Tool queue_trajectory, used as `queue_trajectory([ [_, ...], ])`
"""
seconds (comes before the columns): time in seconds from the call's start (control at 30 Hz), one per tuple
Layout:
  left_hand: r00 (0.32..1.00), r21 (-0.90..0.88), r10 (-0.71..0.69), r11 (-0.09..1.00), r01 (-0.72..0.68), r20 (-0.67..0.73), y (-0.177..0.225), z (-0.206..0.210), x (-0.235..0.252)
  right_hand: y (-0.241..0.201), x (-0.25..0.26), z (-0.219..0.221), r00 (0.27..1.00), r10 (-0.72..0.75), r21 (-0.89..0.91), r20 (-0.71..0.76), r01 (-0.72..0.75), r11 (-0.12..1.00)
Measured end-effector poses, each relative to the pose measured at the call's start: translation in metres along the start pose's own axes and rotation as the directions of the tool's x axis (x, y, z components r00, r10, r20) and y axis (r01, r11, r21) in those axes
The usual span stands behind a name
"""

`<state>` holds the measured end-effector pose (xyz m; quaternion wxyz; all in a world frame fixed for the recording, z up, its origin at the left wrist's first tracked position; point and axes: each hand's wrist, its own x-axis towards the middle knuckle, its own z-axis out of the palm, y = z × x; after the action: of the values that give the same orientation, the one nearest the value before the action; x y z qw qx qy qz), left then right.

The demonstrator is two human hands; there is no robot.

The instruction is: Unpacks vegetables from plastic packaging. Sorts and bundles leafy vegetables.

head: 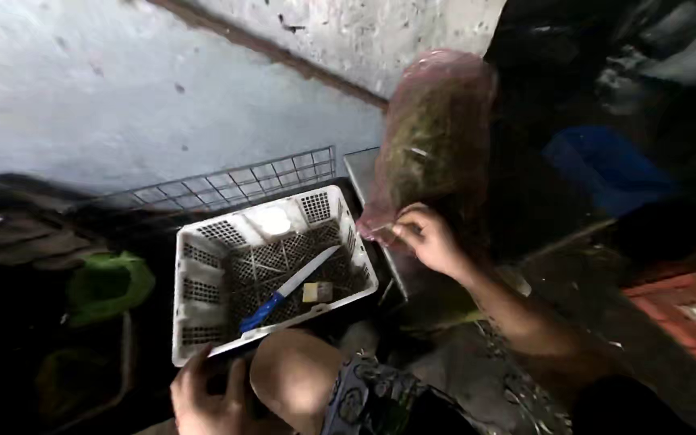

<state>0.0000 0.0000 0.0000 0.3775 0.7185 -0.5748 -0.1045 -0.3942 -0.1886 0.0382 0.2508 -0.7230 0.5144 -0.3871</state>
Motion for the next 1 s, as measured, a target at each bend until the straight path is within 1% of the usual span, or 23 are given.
queue_trajectory([
  [0.03,0.999,-0.003,0.035,0.999,-0.035,0.031,0.012,0.010,0.002,0.009,0.001,0.001,0.997,-0.067,-0.084,0.048,0.071,0.994],
  [0.07,0.996,-0.008,0.071,0.997,-0.071,0.059,0.024,0.018,0.004,0.015,0.002,-0.004,0.991,-0.122,-0.155,0.053,0.128,0.980],
  [0.1,0.991,-0.023,0.102,0.995,-0.101,0.081,0.034,0.027,0.006,0.019,0.005,-0.016,0.988,-0.154,-0.205,0.015,0.154,0.967],
  [0.13,0.986,-0.039,0.131,0.991,-0.128,0.098,0.043,0.035,0.009,0.025,0.011,-0.032,0.984,-0.166,-0.234,-0.064,0.147,0.961],
  [0.17,0.982,-0.054,0.155,0.987,-0.150,0.110,0.050,0.042,0.011,0.031,0.019,-0.050,0.978,-0.141,-0.242,-0.151,0.102,0.965],
  [0.2,0.977,-0.063,0.174,0.984,-0.167,0.122,0.056,0.048,0.012,0.039,0.029,-0.068,0.972,-0.080,-0.252,-0.219,0.023,0.967],
  [0.23,0.973,-0.059,0.188,0.982,-0.182,0.134,0.063,0.054,0.014,0.051,0.040,-0.082,0.968,-0.004,-0.282,-0.250,-0.069,0.957],
  [0.27,0.969,-0.052,0.200,0.980,-0.194,0.148,0.069,0.059,0.016,0.067,0.051,-0.089,0.967,0.061,-0.338,-0.246,-0.145,0.930],
  [0.3,0.963,-0.037,0.211,0.977,-0.208,0.168,0.075,0.065,0.018,0.086,0.059,-0.090,0.970,0.102,-0.387,-0.220,-0.182,0.904],
  [0.33,0.958,-0.018,0.221,0.975,-0.221,0.183,0.082,0.072,0.019,0.102,0.063,-0.087,0.973,0.105,-0.415,-0.204,-0.183,0.891],
  [0.4,0.944,-0.029,0.257,0.966,-0.257,0.206,0.099,0.082,0.024,0.112,0.066,-0.077,0.964,0.001,-0.423,-0.265,-0.117,0.898],
  [0.43,0.936,-0.029,0.281,0.959,-0.281,0.214,0.107,0.087,0.028,0.108,0.069,-0.075,0.951,-0.057,-0.420,-0.305,-0.080,0.904],
  [0.5,0.910,-0.026,0.330,0.942,-0.335,0.249,0.118,0.093,0.032,0.098,0.071,-0.073,0.935,-0.137,-0.429,-0.328,-0.018,0.903],
  [0.57,0.885,-0.020,0.371,0.924,-0.381,0.280,0.127,0.095,0.037,0.092,0.070,-0.076,0.936,-0.179,-0.429,-0.303,0.034,0.903],
  [0.6,0.877,-0.016,0.384,0.918,-0.396,0.289,0.131,0.096,0.041,0.086,0.072,-0.078,0.945,-0.189,-0.437,-0.267,0.056,0.898],
  [0.67,0.868,-0.023,0.384,0.917,-0.398,0.314,0.138,0.098,0.046,0.074,0.077,-0.077,0.982,-0.164,-0.505,-0.096,0.094,0.858],
  [0.7,0.862,-0.027,0.380,0.918,-0.395,0.335,0.141,0.101,0.047,0.074,0.081,-0.072,0.987,-0.160,-0.558,-0.002,0.132,0.819],
  [0.73,0.854,-0.033,0.382,0.917,-0.396,0.354,0.145,0.104,0.048,0.077,0.083,-0.065,0.980,-0.188,-0.602,0.058,0.185,0.777],
  [0.8,0.837,-0.055,0.405,0.908,-0.415,0.368,0.154,0.112,0.047,0.081,0.088,-0.057,0.951,-0.301,-0.647,0.070,0.273,0.712],
  [0.83,0.830,-0.069,0.424,0.900,-0.430,0.361,0.158,0.116,0.047,0.077,0.091,-0.059,0.939,-0.337,-0.651,0.070,0.299,0.698],
  [0.93,0.813,-0.078,0.455,0.885,-0.460,0.364,0.164,0.120,0.045,0.063,0.096,-0.068,0.922,-0.371,-0.622,0.111,0.356,0.698],
  [1.0,0.802,-0.042,0.465,0.873,-0.487,0.375,0.168,0.124,0.046,0.060,0.099,-0.074,0.921,-0.356,-0.606,0.160,0.376,0.701],
])
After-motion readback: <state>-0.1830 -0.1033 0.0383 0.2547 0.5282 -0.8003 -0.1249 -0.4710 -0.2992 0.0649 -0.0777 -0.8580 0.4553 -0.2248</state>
